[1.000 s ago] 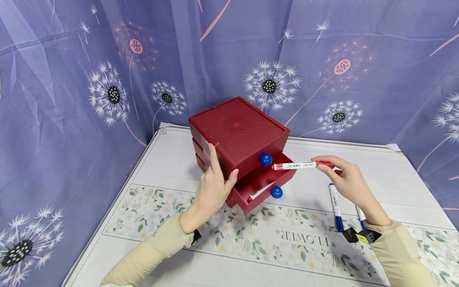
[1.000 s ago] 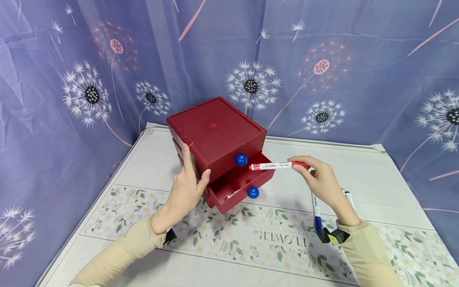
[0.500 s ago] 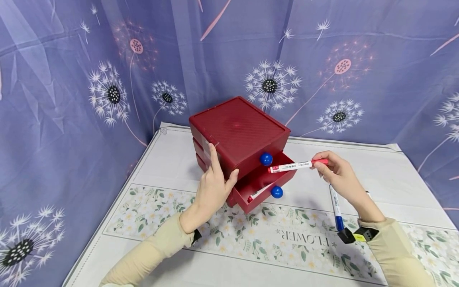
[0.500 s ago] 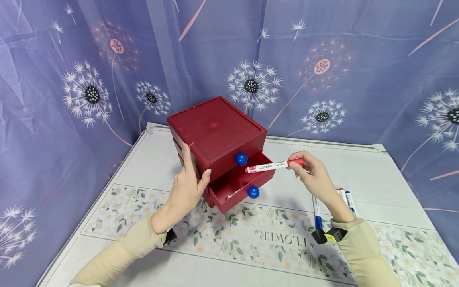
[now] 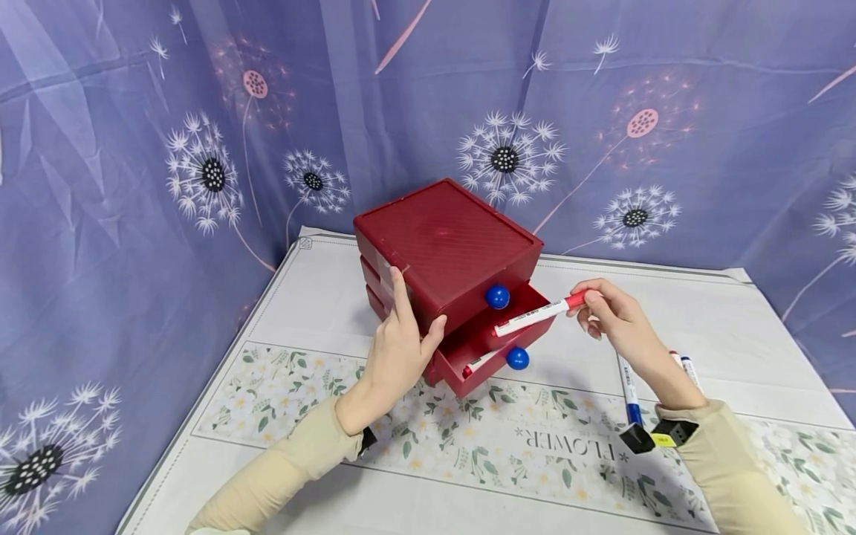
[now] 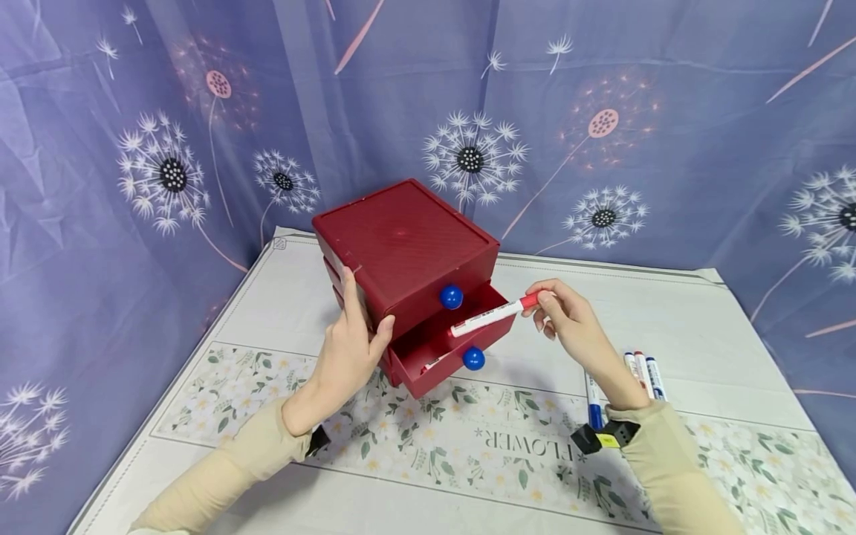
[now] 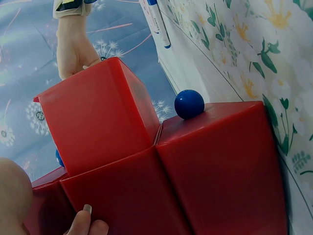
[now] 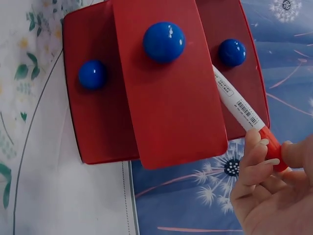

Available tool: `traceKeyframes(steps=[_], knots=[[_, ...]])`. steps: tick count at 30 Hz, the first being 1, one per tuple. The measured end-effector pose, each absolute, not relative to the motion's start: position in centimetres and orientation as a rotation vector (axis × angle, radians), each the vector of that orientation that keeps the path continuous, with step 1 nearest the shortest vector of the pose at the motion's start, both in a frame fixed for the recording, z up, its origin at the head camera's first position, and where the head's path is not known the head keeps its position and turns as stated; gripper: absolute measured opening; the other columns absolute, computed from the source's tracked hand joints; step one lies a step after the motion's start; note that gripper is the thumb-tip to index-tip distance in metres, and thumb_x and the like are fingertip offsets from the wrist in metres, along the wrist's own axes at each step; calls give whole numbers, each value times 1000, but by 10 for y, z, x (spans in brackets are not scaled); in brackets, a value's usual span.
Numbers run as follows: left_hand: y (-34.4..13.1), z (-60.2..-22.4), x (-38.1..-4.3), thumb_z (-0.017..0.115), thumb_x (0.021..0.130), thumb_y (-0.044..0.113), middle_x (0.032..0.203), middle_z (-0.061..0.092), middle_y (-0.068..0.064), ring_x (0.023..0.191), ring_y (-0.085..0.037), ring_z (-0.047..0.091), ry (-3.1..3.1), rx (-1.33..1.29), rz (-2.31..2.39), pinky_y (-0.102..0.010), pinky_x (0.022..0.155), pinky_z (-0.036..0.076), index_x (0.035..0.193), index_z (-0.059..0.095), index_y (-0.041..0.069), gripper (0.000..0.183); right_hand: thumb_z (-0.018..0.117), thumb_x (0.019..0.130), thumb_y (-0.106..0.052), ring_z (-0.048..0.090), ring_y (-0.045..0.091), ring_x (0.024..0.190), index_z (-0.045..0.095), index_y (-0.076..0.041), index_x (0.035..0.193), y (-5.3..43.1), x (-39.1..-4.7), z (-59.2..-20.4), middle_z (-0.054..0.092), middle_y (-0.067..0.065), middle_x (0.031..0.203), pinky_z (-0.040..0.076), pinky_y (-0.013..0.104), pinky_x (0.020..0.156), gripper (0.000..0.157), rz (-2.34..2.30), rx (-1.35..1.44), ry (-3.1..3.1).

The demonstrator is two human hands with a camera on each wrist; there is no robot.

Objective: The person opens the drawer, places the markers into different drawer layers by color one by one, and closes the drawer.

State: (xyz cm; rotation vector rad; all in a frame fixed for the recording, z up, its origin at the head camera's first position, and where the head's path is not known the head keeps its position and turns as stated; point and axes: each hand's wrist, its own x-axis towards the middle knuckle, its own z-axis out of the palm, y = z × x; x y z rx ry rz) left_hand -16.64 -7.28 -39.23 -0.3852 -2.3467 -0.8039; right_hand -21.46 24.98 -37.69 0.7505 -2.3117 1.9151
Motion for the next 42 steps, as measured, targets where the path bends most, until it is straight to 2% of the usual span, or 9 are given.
traceKeyframes(steps=[6,12,19,25,29,32,37,42], knots=[[-73,-394,-167,34,98,56,109,63,-30,75,-37,70,-2349,-387,-819,-40,69,60,152,3,-8,89,39,104,-12,47,15,59,54,3,111,245,-215,-376,65,-3,83,30,32,44,22,1939,755,-2334],[-73,-394,-167,36,98,54,107,63,-30,75,-36,70,-2349,-392,-814,-39,70,60,152,3,-8,88,40,104,-12,45,16,57,59,-10,111,239,-217,-376,62,-6,81,33,34,45,21,1809,783,-2443],[-73,-394,-166,37,99,53,106,64,-29,75,-36,71,-2355,-389,-818,-39,70,60,152,4,-8,88,42,103,-11,42,18,55,59,6,115,232,-216,-376,57,-8,76,33,31,45,27,1676,802,-2556],[-73,-392,-166,40,99,52,102,64,-29,70,-35,70,-2367,-390,-830,-38,66,60,152,2,-7,88,50,101,-14,36,15,49,59,7,123,231,-215,-375,50,-2,68,30,29,43,32,1612,722,-2666],[-74,-388,-165,53,97,43,89,64,-24,64,-33,69,-2403,-380,-909,-36,64,60,153,1,-4,90,50,101,-15,35,15,49,58,6,127,232,-214,-375,50,3,68,30,29,44,35,1624,707,-2674],[-75,-384,-165,57,95,39,83,64,-22,62,-32,69,-2431,-353,-1007,-36,65,60,153,1,-2,91,49,101,-15,34,15,49,56,6,130,233,-213,-375,48,3,66,31,29,44,36,1620,716,-2688],[-75,-383,-166,55,94,46,88,66,-24,67,-35,70,-2443,-303,-1069,-40,70,60,153,2,-1,92,49,101,-10,35,16,49,51,7,136,238,-213,-377,44,2,63,33,30,45,39,1600,817,-2705],[-72,-381,-166,44,94,60,85,66,-24,63,-34,69,-2428,-288,-1080,-40,65,60,153,1,1,94,48,100,-8,38,17,51,53,7,132,243,-211,-379,52,-1,74,34,30,46,35,1590,870,-2674]])
